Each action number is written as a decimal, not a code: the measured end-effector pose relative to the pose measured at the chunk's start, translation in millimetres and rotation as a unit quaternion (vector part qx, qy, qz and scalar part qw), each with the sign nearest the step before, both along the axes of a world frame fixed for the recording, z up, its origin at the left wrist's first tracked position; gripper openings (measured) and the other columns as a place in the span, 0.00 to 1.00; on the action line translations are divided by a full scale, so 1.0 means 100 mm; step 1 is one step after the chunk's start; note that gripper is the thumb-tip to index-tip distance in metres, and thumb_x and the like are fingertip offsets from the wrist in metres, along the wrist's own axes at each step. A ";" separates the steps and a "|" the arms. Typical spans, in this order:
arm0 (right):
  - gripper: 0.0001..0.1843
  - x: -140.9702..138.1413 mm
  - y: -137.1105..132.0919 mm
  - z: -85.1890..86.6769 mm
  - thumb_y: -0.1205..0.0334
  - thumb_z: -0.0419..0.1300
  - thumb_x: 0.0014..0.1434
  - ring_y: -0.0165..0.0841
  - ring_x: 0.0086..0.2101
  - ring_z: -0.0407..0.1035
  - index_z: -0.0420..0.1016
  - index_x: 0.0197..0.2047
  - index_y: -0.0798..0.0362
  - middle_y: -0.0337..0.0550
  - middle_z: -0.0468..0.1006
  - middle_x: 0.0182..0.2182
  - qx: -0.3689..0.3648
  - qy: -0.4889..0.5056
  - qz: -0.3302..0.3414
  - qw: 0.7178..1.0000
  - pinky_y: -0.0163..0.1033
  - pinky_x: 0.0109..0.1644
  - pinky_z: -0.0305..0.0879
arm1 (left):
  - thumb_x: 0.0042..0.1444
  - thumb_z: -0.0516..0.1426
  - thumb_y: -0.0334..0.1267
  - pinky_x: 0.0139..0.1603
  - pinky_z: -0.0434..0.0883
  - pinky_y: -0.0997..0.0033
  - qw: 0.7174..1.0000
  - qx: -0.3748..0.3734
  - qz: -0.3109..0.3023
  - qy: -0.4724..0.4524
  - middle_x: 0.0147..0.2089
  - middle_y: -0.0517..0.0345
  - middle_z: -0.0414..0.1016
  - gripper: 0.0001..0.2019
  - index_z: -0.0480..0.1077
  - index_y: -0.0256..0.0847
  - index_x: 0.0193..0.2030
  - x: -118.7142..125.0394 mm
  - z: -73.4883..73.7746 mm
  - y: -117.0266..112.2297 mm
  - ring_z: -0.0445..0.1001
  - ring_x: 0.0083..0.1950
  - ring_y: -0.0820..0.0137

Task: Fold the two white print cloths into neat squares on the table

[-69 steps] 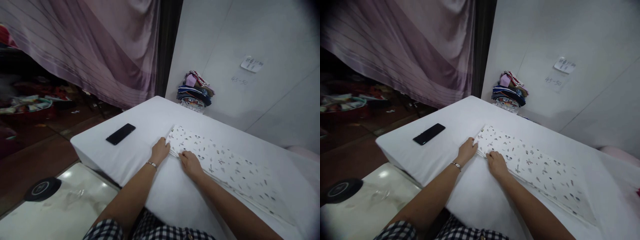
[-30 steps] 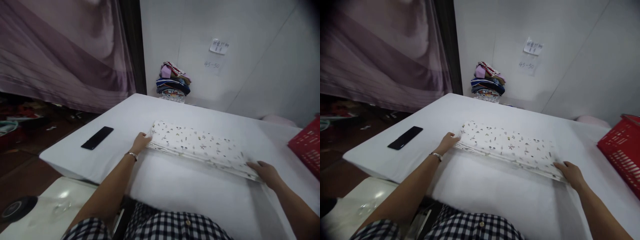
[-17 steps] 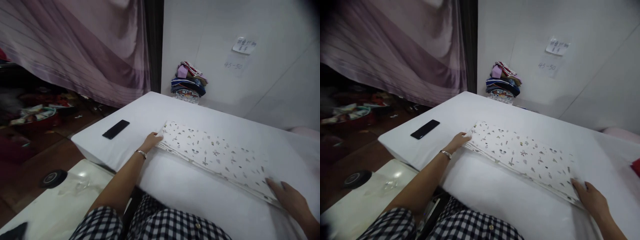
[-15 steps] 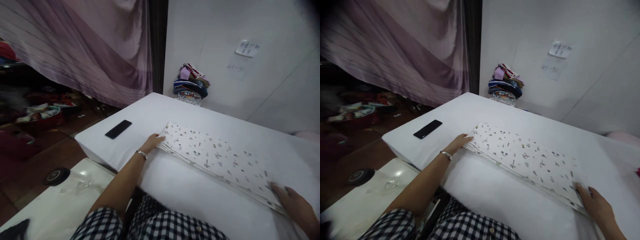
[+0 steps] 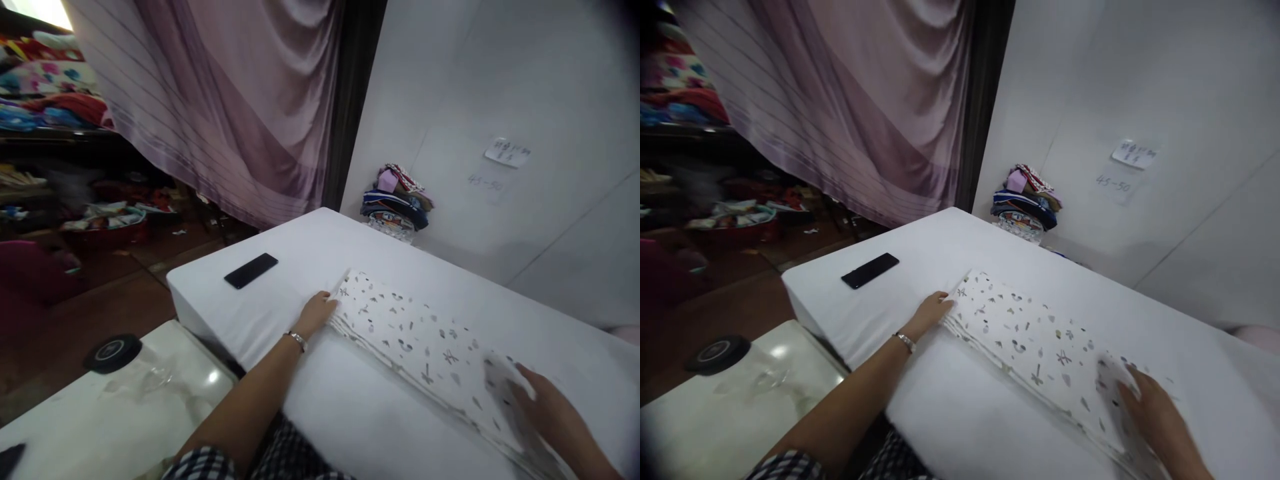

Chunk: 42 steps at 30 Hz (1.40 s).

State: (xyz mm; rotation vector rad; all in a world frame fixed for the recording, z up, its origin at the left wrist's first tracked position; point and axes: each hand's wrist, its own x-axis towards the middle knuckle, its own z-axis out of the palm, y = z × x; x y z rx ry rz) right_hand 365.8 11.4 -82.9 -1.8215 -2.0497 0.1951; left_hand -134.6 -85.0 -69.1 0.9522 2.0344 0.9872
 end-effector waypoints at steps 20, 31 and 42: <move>0.18 -3.60 1.20 0.05 0.49 0.57 0.52 0.39 0.39 0.70 0.75 0.40 0.53 0.45 0.77 0.38 -0.096 0.032 0.277 0.956 0.40 0.42 0.64 | 0.54 0.51 0.49 0.36 0.61 0.70 0.987 0.004 -0.043 0.154 0.36 0.54 0.76 0.19 0.62 0.46 0.51 0.15 -0.02 -0.10 0.73 0.37 0.64; 0.19 -3.55 1.29 -0.05 0.49 0.55 0.53 0.38 0.40 0.68 0.74 0.41 0.53 0.45 0.75 0.40 -0.084 0.047 0.251 0.963 0.40 0.44 0.61 | 0.52 0.54 0.49 0.34 0.63 0.71 0.998 0.013 -0.003 0.058 0.36 0.55 0.74 0.17 0.64 0.44 0.46 0.00 0.01 -0.04 0.71 0.35 0.66; 0.16 -3.62 0.18 0.34 0.49 0.52 0.56 0.32 0.29 0.65 0.72 0.32 0.53 0.40 0.72 0.27 -0.097 0.210 0.344 0.910 0.36 0.34 0.62 | 0.55 0.51 0.47 0.22 0.67 0.74 0.964 0.062 -0.007 -0.259 0.24 0.60 0.67 0.13 0.63 0.38 0.31 -0.18 -0.03 -0.02 0.68 0.21 0.74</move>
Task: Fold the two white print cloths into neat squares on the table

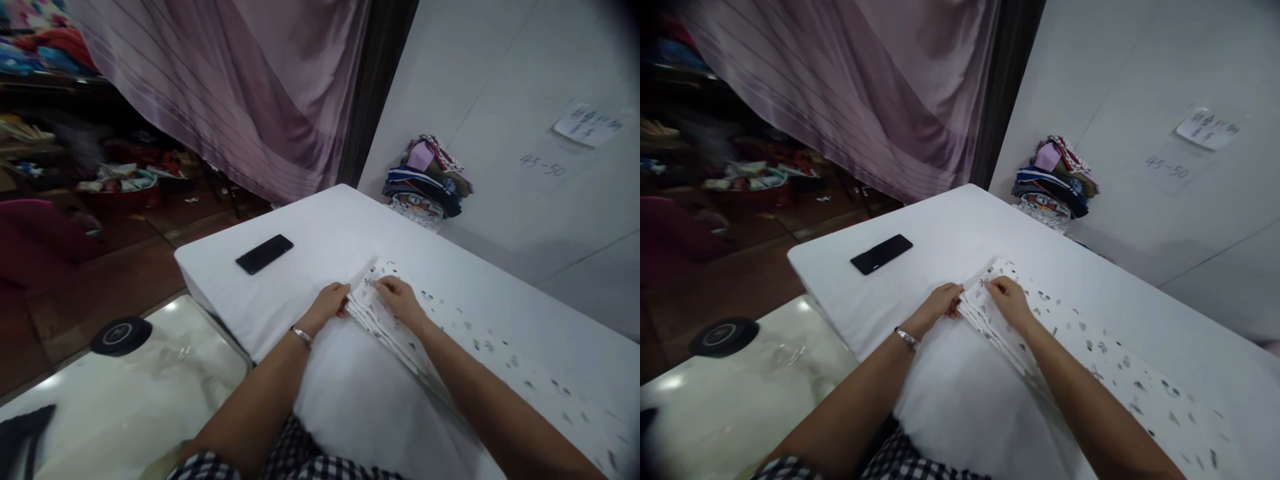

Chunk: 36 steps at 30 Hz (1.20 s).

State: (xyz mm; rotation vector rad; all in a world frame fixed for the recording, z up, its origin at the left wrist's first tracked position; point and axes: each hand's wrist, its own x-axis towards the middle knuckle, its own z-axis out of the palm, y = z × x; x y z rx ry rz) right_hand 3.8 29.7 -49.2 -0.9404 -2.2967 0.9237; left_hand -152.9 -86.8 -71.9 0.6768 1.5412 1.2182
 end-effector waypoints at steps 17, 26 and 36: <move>0.11 -0.16 -0.47 -0.19 0.53 0.55 0.54 0.31 0.28 0.63 0.70 0.36 0.51 0.38 0.71 0.28 0.022 -0.012 0.005 1.000 0.36 0.32 0.59 | 0.54 0.53 0.36 0.21 0.65 0.77 1.000 0.015 0.004 0.003 0.19 0.63 0.66 0.07 0.63 0.37 0.26 0.02 0.07 -0.04 0.68 0.19 0.75; 0.12 -0.15 -0.49 -0.19 0.54 0.50 0.59 0.31 0.28 0.63 0.70 0.34 0.51 0.39 0.71 0.27 0.051 0.018 -0.004 0.999 0.35 0.33 0.59 | 0.55 0.52 0.35 0.20 0.65 0.77 1.000 0.015 0.001 0.006 0.19 0.62 0.66 0.07 0.63 0.37 0.26 0.02 0.03 -0.03 0.69 0.19 0.74; 0.11 -0.23 -0.56 -0.17 0.52 0.55 0.54 0.30 0.26 0.62 0.69 0.34 0.51 0.38 0.70 0.26 0.052 -0.048 0.009 0.997 0.35 0.30 0.57 | 0.54 0.51 0.37 0.21 0.65 0.77 1.000 0.026 -0.004 -0.008 0.20 0.63 0.65 0.07 0.62 0.38 0.28 0.02 0.04 -0.03 0.69 0.20 0.74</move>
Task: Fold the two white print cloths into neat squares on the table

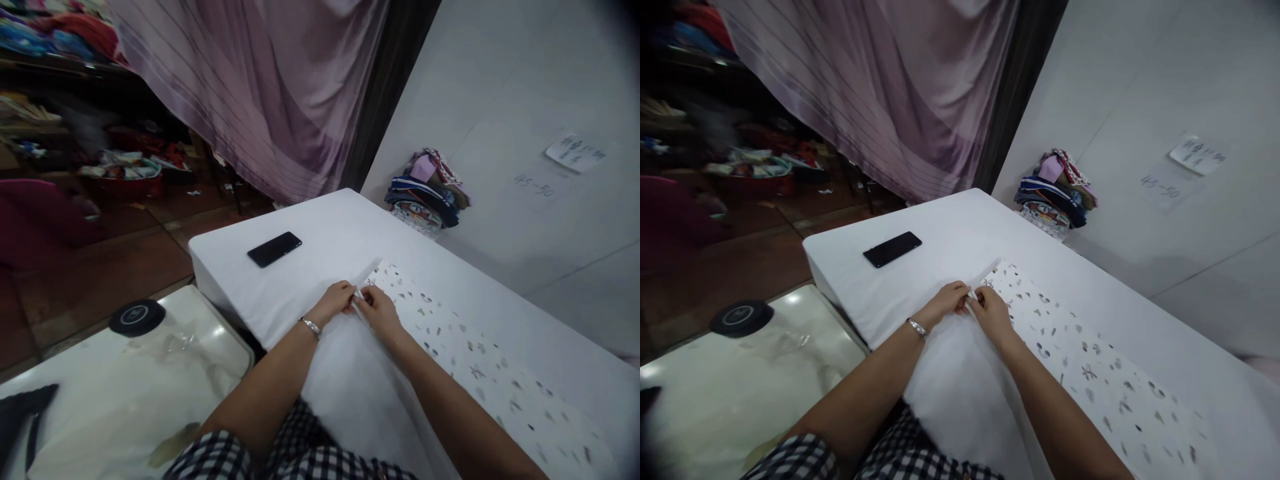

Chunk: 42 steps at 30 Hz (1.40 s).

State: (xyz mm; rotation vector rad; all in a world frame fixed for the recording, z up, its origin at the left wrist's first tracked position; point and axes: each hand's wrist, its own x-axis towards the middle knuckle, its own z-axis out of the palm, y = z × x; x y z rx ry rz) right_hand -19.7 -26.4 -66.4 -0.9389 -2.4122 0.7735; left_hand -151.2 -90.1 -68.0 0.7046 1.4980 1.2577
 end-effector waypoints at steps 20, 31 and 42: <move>0.14 0.19 0.23 0.24 0.51 0.51 0.55 0.28 0.22 0.56 0.68 0.30 0.52 0.34 0.64 0.19 -0.058 0.038 -0.029 0.997 0.34 0.26 0.53 | 0.45 0.60 0.35 0.21 0.63 0.80 0.999 0.001 -0.037 0.017 0.26 0.62 0.69 0.09 0.67 0.37 0.33 0.00 0.03 -0.06 0.69 0.22 0.77; 0.07 -0.04 0.07 0.48 0.64 0.52 0.55 0.31 0.27 0.62 0.66 0.26 0.52 0.41 0.71 0.26 0.129 -0.210 0.078 0.966 0.35 0.29 0.49 | 0.47 0.55 0.26 0.22 0.64 0.79 0.999 0.006 0.028 -0.028 0.21 0.66 0.65 0.05 0.65 0.37 0.31 0.02 0.02 -0.02 0.66 0.20 0.78; 0.11 0.02 0.12 0.20 0.55 0.52 0.55 0.28 0.23 0.60 0.70 0.29 0.51 0.36 0.69 0.21 -0.044 -0.009 0.024 0.999 0.33 0.26 0.54 | 0.49 0.56 0.34 0.24 0.63 0.78 0.993 0.025 0.014 -0.111 0.22 0.64 0.67 0.07 0.62 0.38 0.34 0.00 0.09 -0.04 0.67 0.22 0.77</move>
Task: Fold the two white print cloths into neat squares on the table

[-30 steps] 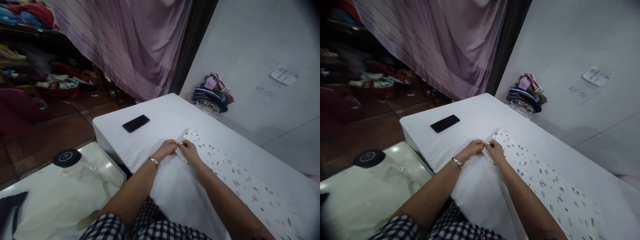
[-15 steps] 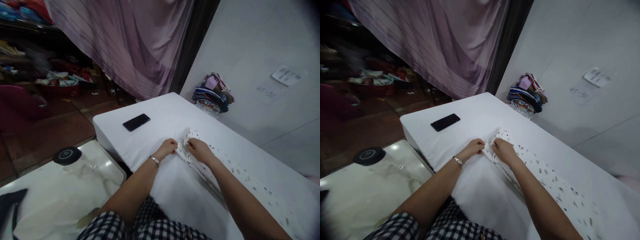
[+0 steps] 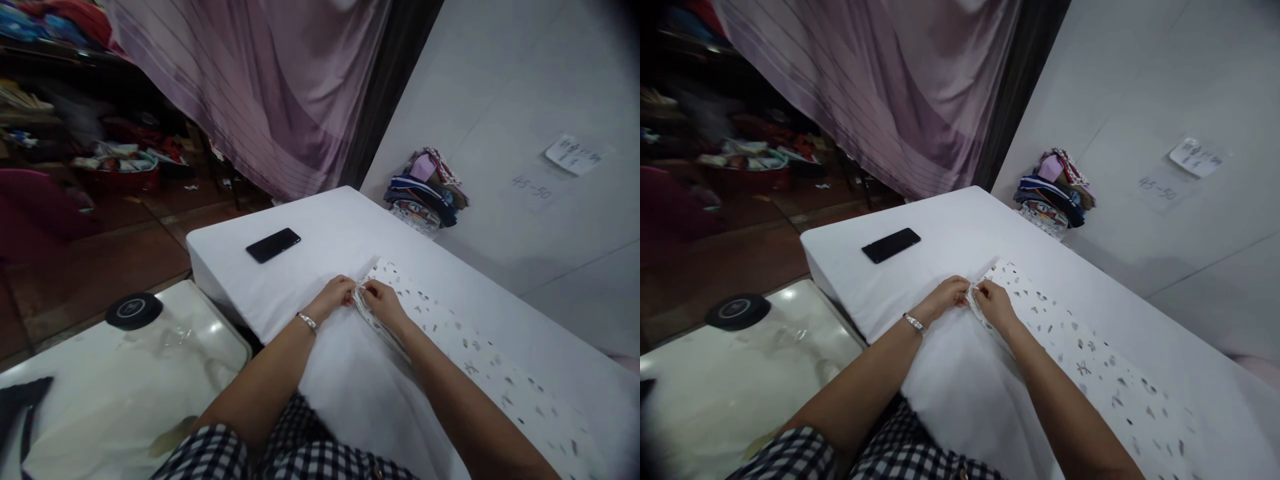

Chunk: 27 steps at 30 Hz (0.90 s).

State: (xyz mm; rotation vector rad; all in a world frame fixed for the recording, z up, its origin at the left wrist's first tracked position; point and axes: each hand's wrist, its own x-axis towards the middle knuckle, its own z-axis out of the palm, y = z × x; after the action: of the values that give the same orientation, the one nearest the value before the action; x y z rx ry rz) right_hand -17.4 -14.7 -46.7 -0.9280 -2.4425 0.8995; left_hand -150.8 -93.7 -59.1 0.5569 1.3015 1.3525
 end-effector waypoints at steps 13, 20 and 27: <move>0.20 0.36 -0.11 -0.07 0.59 0.53 0.51 0.32 0.32 0.68 0.69 0.48 0.54 0.46 0.75 0.38 -0.066 0.079 -0.052 0.993 0.38 0.35 0.65 | 0.48 0.59 0.35 0.22 0.62 0.79 0.993 -0.035 0.010 0.108 0.23 0.63 0.67 0.09 0.65 0.37 0.35 0.00 -0.12 0.05 0.65 0.21 0.78; 0.18 1.40 -0.40 -0.15 0.56 0.51 0.60 0.41 0.46 0.66 0.69 0.51 0.50 0.50 0.72 0.45 0.249 -0.085 -0.026 0.964 0.48 0.49 0.65 | 0.47 0.58 0.32 0.21 0.60 0.80 0.992 -0.058 0.018 0.114 0.21 0.64 0.65 0.07 0.64 0.38 0.34 -0.01 -0.10 0.08 0.63 0.20 0.79; 0.18 1.95 -0.53 -0.31 0.59 0.50 0.61 0.42 0.45 0.66 0.67 0.53 0.52 0.52 0.72 0.46 0.311 -0.126 -0.026 0.942 0.49 0.48 0.67 | 0.47 0.57 0.32 0.22 0.60 0.79 0.992 -0.052 0.019 0.114 0.21 0.64 0.64 0.07 0.64 0.37 0.34 -0.04 -0.13 0.11 0.63 0.19 0.79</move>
State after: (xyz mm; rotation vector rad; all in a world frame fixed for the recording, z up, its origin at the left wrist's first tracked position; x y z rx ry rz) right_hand 177.5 -67.2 -77.8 -0.8914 -2.6352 -0.0449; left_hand -154.4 -82.2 -72.3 0.6306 1.5654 1.2708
